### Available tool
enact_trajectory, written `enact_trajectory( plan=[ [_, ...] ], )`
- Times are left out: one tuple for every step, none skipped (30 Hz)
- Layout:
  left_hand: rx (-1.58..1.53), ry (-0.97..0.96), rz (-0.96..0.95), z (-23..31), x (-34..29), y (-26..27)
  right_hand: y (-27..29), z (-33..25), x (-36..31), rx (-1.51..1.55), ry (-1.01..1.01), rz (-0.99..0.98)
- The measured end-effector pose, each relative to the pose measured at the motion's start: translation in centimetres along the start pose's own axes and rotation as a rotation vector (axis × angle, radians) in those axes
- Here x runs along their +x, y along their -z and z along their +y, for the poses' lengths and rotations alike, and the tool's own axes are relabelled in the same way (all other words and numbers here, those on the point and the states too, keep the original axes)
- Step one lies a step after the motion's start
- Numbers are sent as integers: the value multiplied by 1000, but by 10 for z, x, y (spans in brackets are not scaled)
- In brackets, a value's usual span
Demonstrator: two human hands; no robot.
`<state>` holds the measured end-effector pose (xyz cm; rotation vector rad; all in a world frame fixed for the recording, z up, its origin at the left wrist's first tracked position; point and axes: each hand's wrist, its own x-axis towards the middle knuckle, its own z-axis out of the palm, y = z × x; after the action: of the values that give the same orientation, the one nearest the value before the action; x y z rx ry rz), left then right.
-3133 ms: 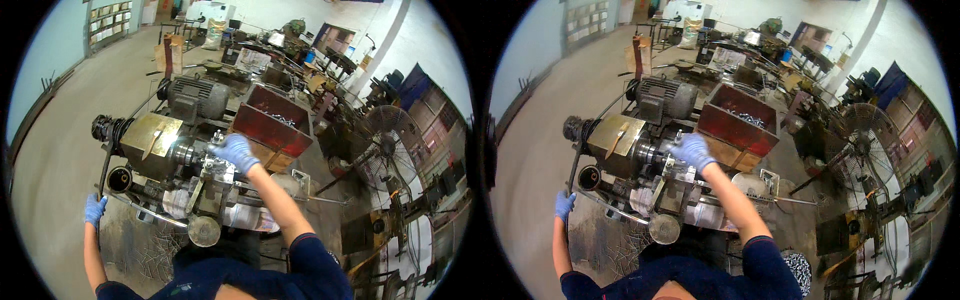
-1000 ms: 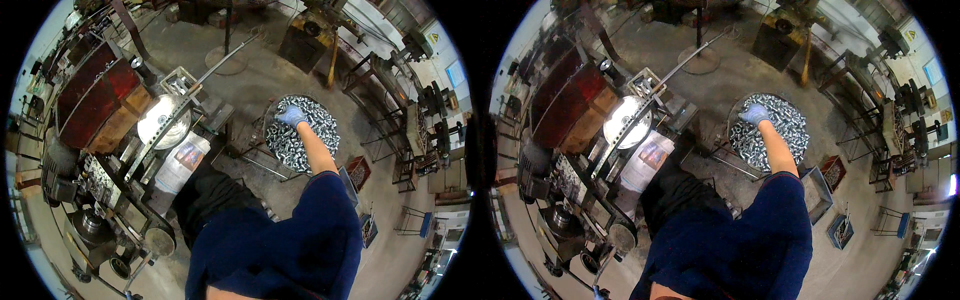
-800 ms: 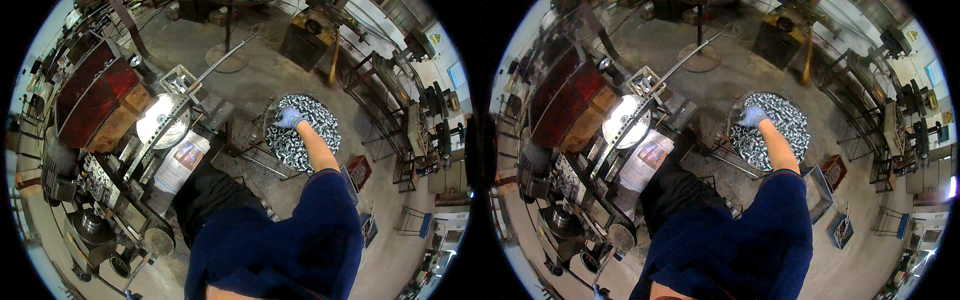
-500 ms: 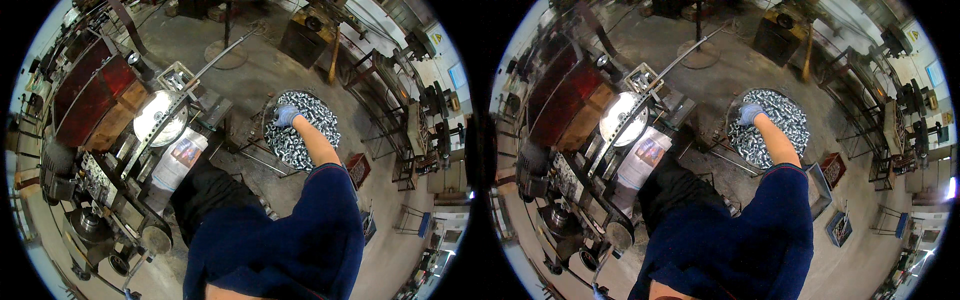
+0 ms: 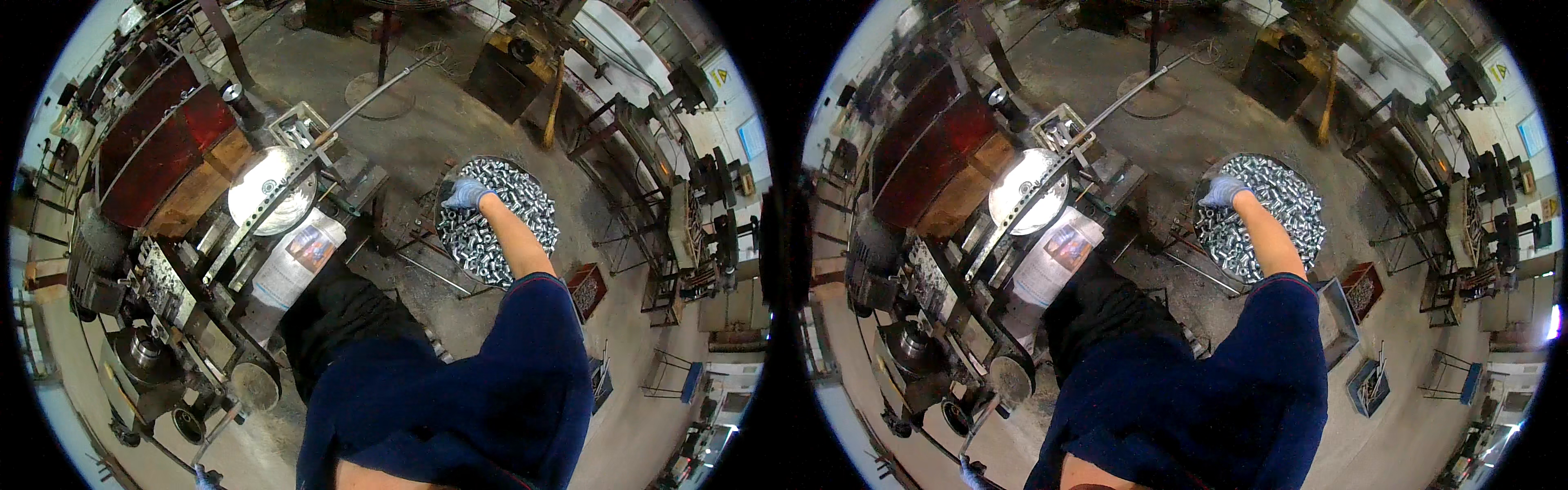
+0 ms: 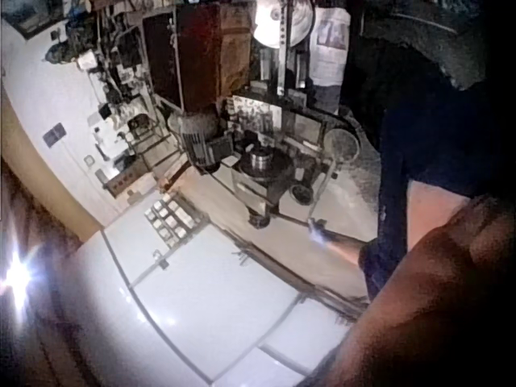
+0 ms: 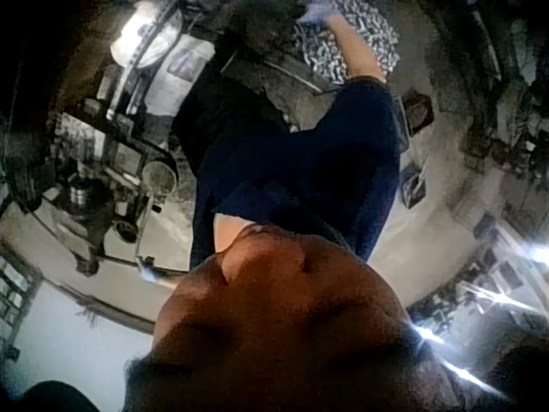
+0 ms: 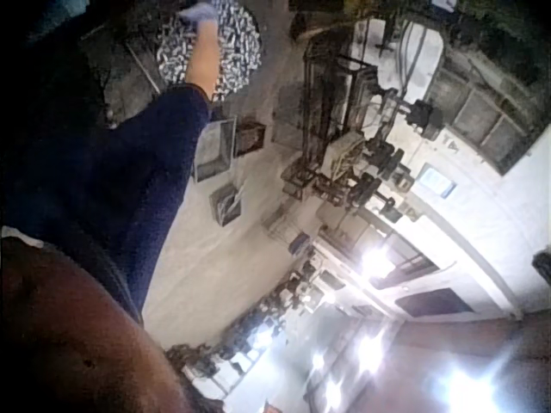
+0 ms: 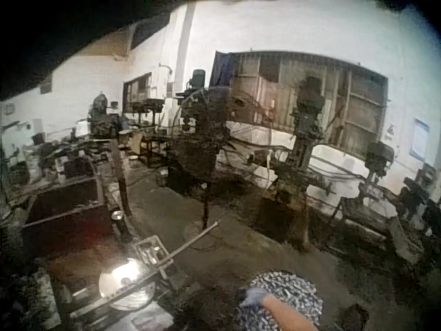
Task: The person operates a metal lathe, picking up small metal components from a bin, securing them in the chuck, using a hand lever to engage the machine for cutting or shaping, and then removing the finished part and placing it back into the container.
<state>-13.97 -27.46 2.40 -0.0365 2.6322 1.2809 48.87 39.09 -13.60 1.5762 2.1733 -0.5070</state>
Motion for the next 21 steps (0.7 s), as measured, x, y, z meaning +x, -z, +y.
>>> enact_trajectory(
  plan=[
    [26,27,-2,-9,8,3,3,-2,-6,23,-22,-32],
    [57,57,3,-20,19,15,7,-11,-13,47,-37,-70],
    [82,81,-4,-25,28,17,3,-14,-11,-43,-13,-23],
    [75,85,-31,-31,36,21,2,-15,-11,-45,-23,-19],
    [66,91,-56,-33,40,23,6,-22,-12,-49,-29,-14],
    [57,96,-79,-37,42,24,10,-29,-13,-54,-34,-9],
    [67,74,-55,-41,44,22,18,-32,-18,-50,-75,-80],
    [195,17,-41,-43,48,22,25,-34,-24,-27,-76,-36],
    [325,-33,-17,-43,49,31,31,-36,-29,-7,-64,4],
    [455,-81,8,-41,47,41,34,-36,-32,14,-51,45],
    [1251,-656,197,-18,27,39,35,-37,-37,126,-45,136],
    [1086,-540,213,-4,29,33,34,-40,-44,193,46,313],
    [936,-402,242,13,20,36,33,-59,-52,312,173,459],
    [452,-394,175,61,-24,12,39,-89,-66,436,307,594],
    [171,-334,104,97,-47,-7,47,-119,-82,508,448,570],
    [84,-436,83,122,-55,-23,70,-161,-114,592,598,537],
    [-115,-615,-37,136,-70,-52,83,-199,-133,599,792,531],
    [-185,-318,-272,153,-69,-80,92,-230,-148,605,969,533],
    [-192,-467,-345,176,-77,-135,98,-255,-158,596,1059,494],
    [-75,-600,-461,197,-82,-163,102,-280,-167,616,1162,426],
    [-44,-606,-589,215,-95,-188,104,-305,-175,728,1234,269]
  ],
)
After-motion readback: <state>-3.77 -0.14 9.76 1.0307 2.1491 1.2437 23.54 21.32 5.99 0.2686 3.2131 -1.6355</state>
